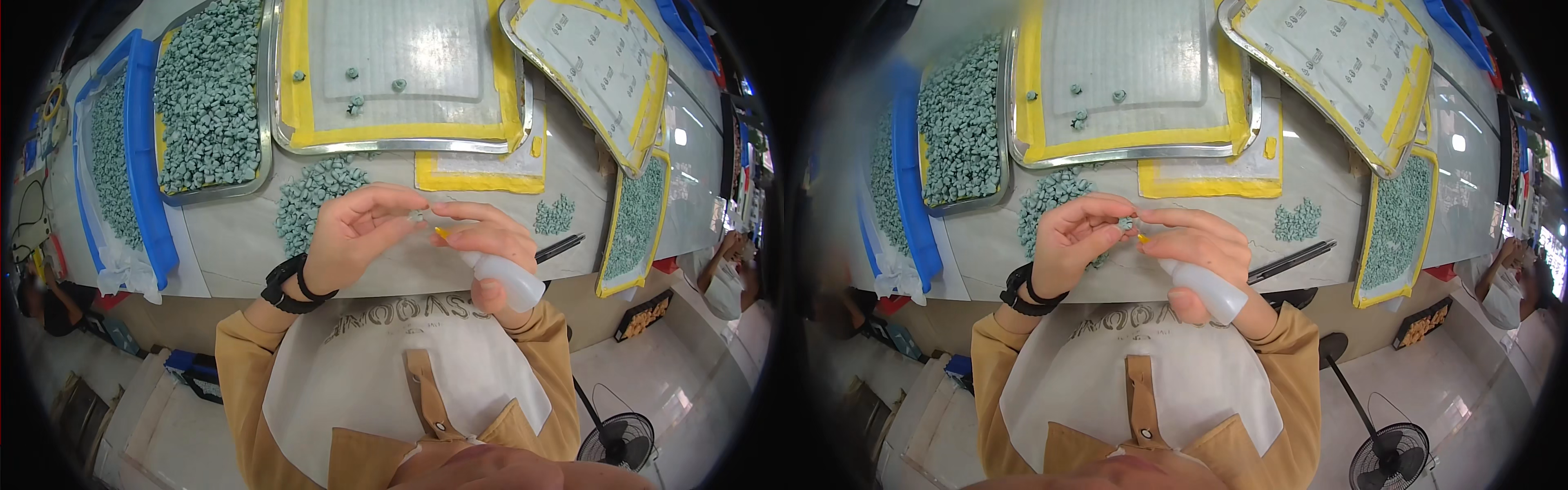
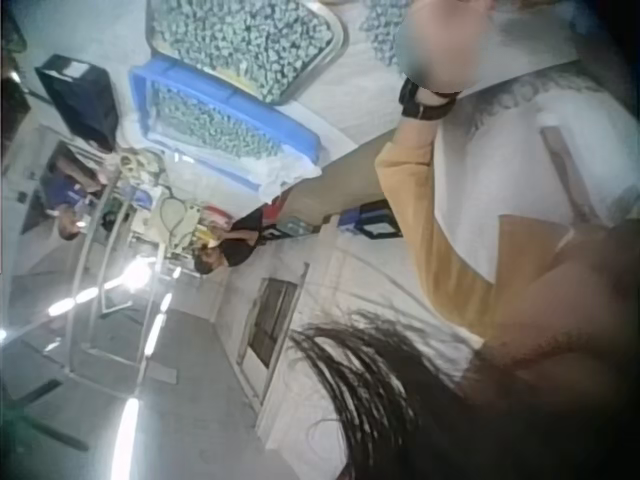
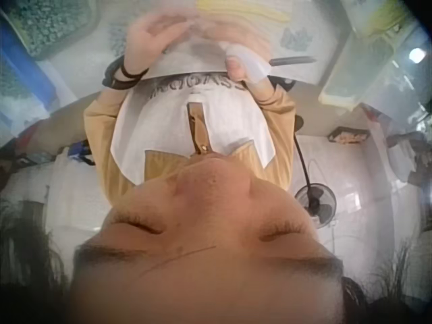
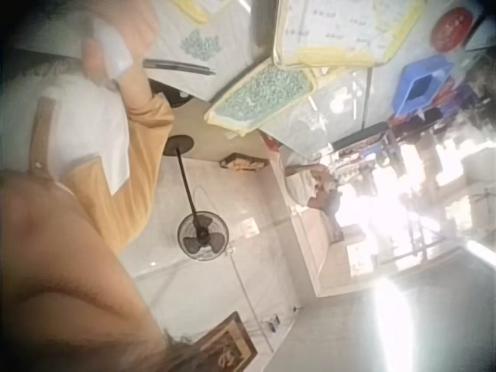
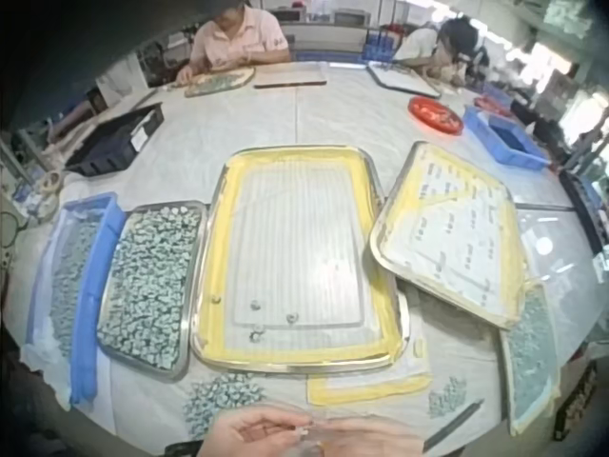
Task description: Applying glue to small green plastic components and sticking them onto a template sheet on a workbench.
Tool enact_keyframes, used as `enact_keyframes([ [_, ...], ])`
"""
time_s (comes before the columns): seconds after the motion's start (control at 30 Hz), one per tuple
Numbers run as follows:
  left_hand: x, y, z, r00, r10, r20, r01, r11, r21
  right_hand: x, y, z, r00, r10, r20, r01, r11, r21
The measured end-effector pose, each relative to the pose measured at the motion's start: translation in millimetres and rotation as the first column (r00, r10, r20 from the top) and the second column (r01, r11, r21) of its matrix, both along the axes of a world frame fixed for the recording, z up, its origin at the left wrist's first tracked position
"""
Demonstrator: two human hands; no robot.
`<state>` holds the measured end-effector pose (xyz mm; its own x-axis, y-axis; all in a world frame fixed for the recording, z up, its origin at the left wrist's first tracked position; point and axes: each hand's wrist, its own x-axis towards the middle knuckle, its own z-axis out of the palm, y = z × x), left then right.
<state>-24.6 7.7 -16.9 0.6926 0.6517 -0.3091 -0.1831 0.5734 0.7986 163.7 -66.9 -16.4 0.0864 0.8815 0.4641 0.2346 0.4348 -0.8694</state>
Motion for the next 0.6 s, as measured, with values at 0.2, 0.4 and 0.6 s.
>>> enact_keyframes([
  [0.2,0.2,3.4,0.2,0.998,-0.056,-0.004,0.056,0.986,0.158,3.1,-0.5,6.5,0.995,0.080,0.061,-0.071,0.988,-0.138],
  [0.4,1.1,3.8,4.5,0.998,-0.058,0.009,0.058,0.997,0.055,4.0,-1.0,7.9,0.995,0.078,0.059,-0.070,0.989,-0.127],
  [0.6,-0.9,2.8,3.9,0.999,-0.052,-0.007,0.052,0.998,-0.026,2.2,-1.8,3.7,0.997,0.061,0.045,-0.055,0.991,-0.119],
])
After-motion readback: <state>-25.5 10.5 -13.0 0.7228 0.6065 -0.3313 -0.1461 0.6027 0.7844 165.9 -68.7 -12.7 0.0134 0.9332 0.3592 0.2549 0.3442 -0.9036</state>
